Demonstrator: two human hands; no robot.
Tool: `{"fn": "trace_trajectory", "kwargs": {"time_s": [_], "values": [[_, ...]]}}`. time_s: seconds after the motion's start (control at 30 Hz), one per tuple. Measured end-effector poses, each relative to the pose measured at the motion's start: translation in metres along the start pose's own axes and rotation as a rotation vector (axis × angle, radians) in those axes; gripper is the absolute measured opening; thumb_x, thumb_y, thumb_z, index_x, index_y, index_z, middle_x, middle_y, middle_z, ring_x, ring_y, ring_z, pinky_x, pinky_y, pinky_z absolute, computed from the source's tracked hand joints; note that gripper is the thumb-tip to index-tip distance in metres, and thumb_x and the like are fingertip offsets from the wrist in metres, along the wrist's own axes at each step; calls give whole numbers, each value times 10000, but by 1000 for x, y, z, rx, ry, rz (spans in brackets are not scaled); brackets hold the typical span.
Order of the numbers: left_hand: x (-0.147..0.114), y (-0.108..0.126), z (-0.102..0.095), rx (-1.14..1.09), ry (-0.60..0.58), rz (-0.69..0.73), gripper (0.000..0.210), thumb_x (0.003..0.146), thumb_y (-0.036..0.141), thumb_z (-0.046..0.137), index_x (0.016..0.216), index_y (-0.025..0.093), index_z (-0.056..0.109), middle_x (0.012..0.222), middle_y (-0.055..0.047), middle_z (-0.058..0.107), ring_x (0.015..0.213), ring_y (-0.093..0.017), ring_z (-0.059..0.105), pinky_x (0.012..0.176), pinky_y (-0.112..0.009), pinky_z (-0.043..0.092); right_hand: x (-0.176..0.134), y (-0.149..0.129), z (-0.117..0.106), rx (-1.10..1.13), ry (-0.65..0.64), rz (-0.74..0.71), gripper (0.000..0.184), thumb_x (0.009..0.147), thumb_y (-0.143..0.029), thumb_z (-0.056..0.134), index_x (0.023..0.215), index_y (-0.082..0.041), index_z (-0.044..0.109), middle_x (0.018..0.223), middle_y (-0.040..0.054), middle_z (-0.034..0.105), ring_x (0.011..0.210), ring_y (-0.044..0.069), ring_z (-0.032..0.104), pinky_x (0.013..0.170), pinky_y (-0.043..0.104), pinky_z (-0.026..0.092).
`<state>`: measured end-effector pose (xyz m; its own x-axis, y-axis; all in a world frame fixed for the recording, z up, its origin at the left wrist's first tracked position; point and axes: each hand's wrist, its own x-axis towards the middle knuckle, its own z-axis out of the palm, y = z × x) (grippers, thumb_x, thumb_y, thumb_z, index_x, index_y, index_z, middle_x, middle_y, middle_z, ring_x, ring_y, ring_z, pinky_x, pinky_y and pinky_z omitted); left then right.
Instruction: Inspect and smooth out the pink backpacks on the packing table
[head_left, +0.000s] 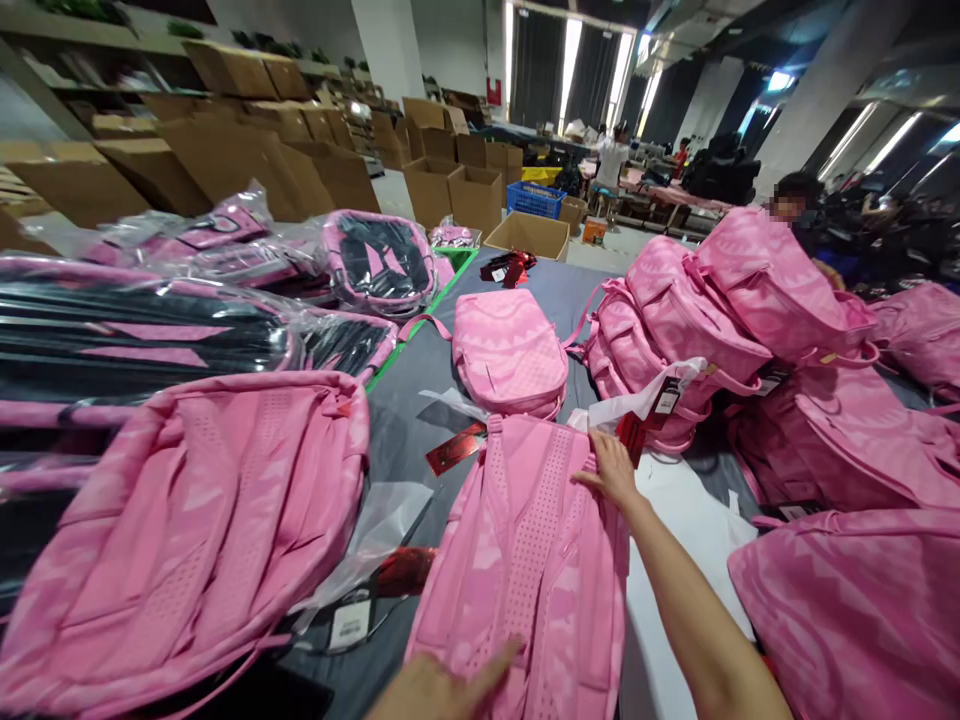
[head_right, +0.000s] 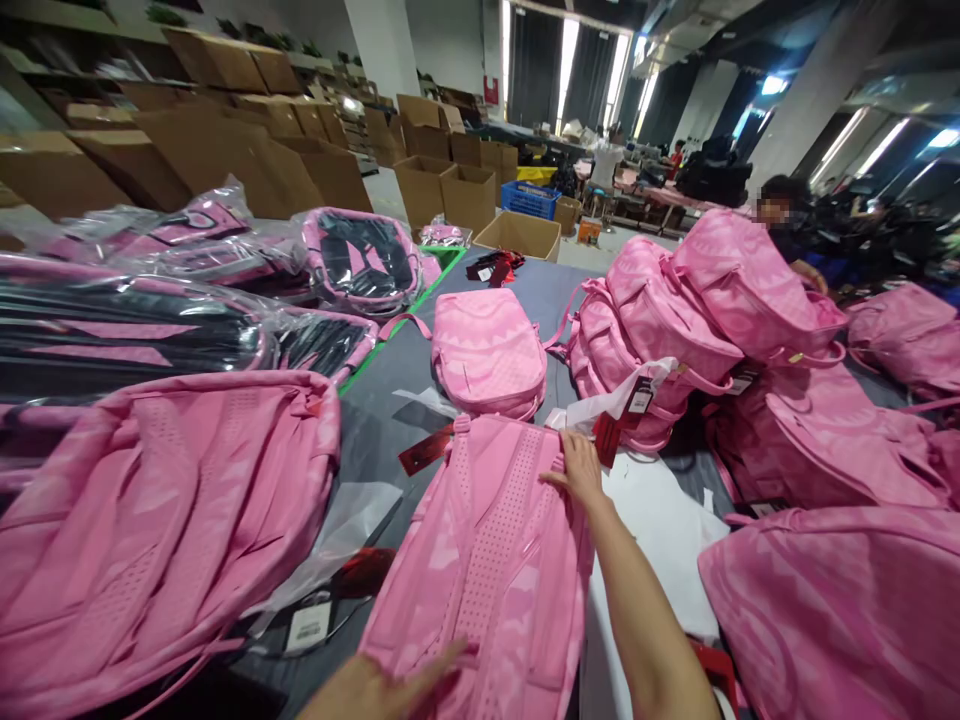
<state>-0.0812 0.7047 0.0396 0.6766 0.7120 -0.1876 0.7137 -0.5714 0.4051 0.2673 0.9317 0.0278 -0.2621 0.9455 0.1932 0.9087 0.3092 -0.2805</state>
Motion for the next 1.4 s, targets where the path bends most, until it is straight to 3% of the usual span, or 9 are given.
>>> {"fn": "trace_trajectory", "kwargs": {"time_s": [0.07, 0.17, 0.27, 0.37, 0.57, 0.87, 1.17, 1.3, 1.4], "values": [[42, -38, -40, -61, 321, -136, 587, 982, 487, 446, 1524, 262, 437, 703, -17, 727, 633, -202, 691, 694, -300, 539, -2, -1, 4, 23, 57, -21, 899, 737, -543, 808, 1480, -182, 455, 1409, 188, 577, 1299, 344, 532, 1093, 492, 422], [133, -93, -104, -73, 630, -384, 785, 903, 588, 527, 1532, 139, 388, 1387, -191, 637, 1277, -319, 608, 1065, -446, 487, -6, -1, 14, 105, 179, -38, 827, 744, -484, 806, 1445, -200, 471, 1367, 164, 600, 1273, 337, 554, 1083, 502, 444], [215, -116, -131, -185, 539, -378, 840, 752, 556, 700, 1418, 81, 511, 1484, -250, 543, 1387, -386, 512, 1130, -513, 442, -11, 1, 26, 196, 284, -51, 725, 759, -426, 783, 1391, -228, 488, 1294, 129, 631, 1209, 325, 588, 1038, 501, 484], [256, -110, -111, -250, 505, -203, 661, 754, 459, 754, 1307, 124, 612, 1347, -188, 666, 1274, -336, 615, 1114, -484, 479, -23, -1, 41, 224, 416, 12, 638, 799, -414, 743, 1354, -234, 484, 1256, 122, 637, 1191, 334, 587, 1052, 554, 462], [228, -103, -50, -118, 720, 40, 414, 940, 280, 601, 1347, 204, 596, 1386, -147, 642, 1319, -284, 582, 1125, -521, 501, -64, -26, 58, 189, 497, 72, 488, 936, -362, 582, 1386, -223, 453, 1277, 135, 633, 1237, 321, 579, 1075, 589, 444], [187, -126, 25, 70, 625, 116, 429, 1015, 113, 399, 1382, 219, 593, 1265, -94, 729, 1224, -215, 652, 1046, -388, 559, -102, -17, 53, 16, 179, -40, 480, 965, -305, 550, 1438, -264, 485, 1292, 93, 684, 1209, 300, 635, 1055, 528, 510], [285, -118, -47, 47, 142, -214, 383, 974, 170, 379, 1159, 74, 701, 1170, -228, 708, 1141, -326, 644, 1018, -480, 493, -37, 2, 108, -185, 52, 93, 377, 968, -328, 507, 1285, -147, 601, 1152, 169, 693, 1027, 324, 638, 959, 522, 518], [265, -94, -56, 73, 164, -226, 565, 983, 513, 456, 1345, 116, 630, 1312, -250, 657, 1250, -394, 586, 1076, -557, 427, -19, -3, 118, -256, 91, 131, 321, 951, -279, 503, 1199, -128, 641, 1025, 175, 686, 965, 325, 622, 911, 513, 509], [232, -72, -31, 40, 226, -102, 922, 832, 795, 513, 1575, 274, 352, 1628, -248, 336, 1476, -533, 287, 1125, -783, 201, -15, -13, 124, -293, 125, 171, 309, 925, -236, 525, 1179, -121, 658, 1032, 192, 688, 991, 341, 622, 932, 528, 501]]}}
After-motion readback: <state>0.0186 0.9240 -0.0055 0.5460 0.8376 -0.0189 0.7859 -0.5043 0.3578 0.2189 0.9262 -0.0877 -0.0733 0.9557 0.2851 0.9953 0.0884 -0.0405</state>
